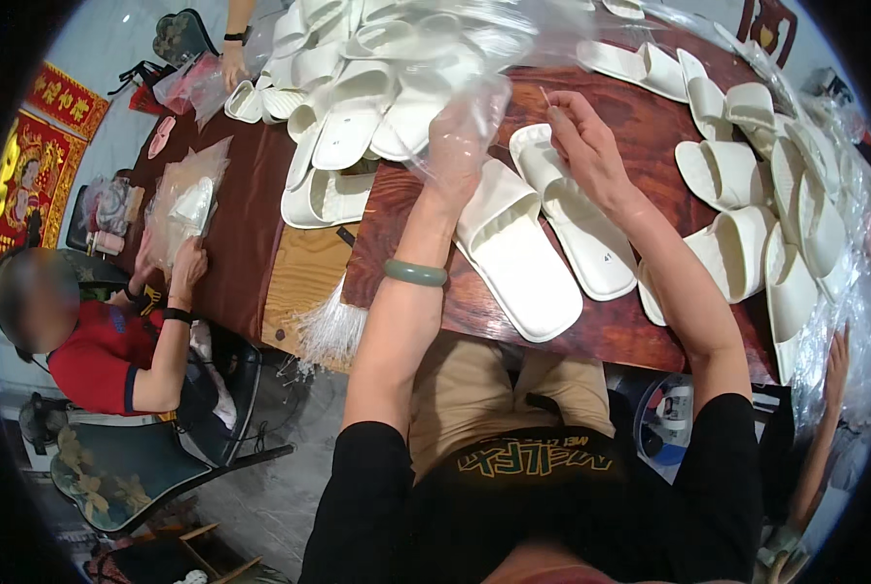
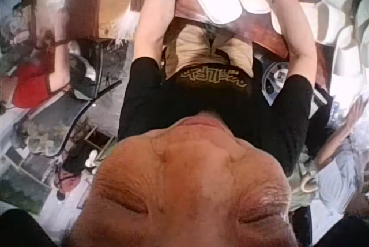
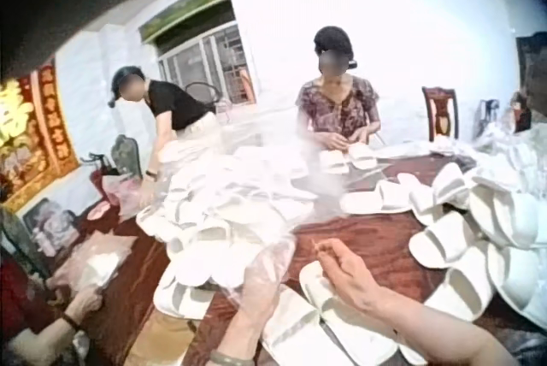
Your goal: The person pairs slippers, fastens each pair together by inserting plastic tag fasteners by hand, and places the connected slippers onto the table.
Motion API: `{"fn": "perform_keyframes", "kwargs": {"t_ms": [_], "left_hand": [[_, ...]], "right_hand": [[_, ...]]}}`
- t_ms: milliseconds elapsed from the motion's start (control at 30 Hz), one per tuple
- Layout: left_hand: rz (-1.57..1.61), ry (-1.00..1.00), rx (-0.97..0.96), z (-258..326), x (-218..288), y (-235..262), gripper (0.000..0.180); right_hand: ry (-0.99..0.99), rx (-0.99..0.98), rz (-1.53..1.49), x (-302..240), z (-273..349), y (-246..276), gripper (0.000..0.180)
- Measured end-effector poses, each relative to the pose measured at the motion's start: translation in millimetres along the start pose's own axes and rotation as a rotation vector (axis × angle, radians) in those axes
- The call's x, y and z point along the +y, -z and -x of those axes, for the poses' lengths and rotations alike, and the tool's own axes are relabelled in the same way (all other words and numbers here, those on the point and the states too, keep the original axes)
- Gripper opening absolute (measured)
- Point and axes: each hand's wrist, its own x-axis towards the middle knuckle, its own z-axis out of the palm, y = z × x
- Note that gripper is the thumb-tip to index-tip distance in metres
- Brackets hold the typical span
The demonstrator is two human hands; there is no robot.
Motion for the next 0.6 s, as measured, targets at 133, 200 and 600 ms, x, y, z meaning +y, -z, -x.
{"fn": "perform_keyframes", "kwargs": {"t_ms": [133, 200, 600], "left_hand": [[0.022, 0.032, -0.167, 0, 2, 5, 0.018], [-0.060, 0.037, -0.109, -1, 5, 4, 0.019], [-0.139, 0.021, -0.133, 2, 2, 5, 0.021]], "right_hand": [[-0.014, -0.054, 0.134, -2, 0, 1, 0.021], [-0.005, -0.046, 0.115, 0, -1, 1, 0.021], [0.057, -0.007, 0.135, 11, -3, -1, 0.022]]}}
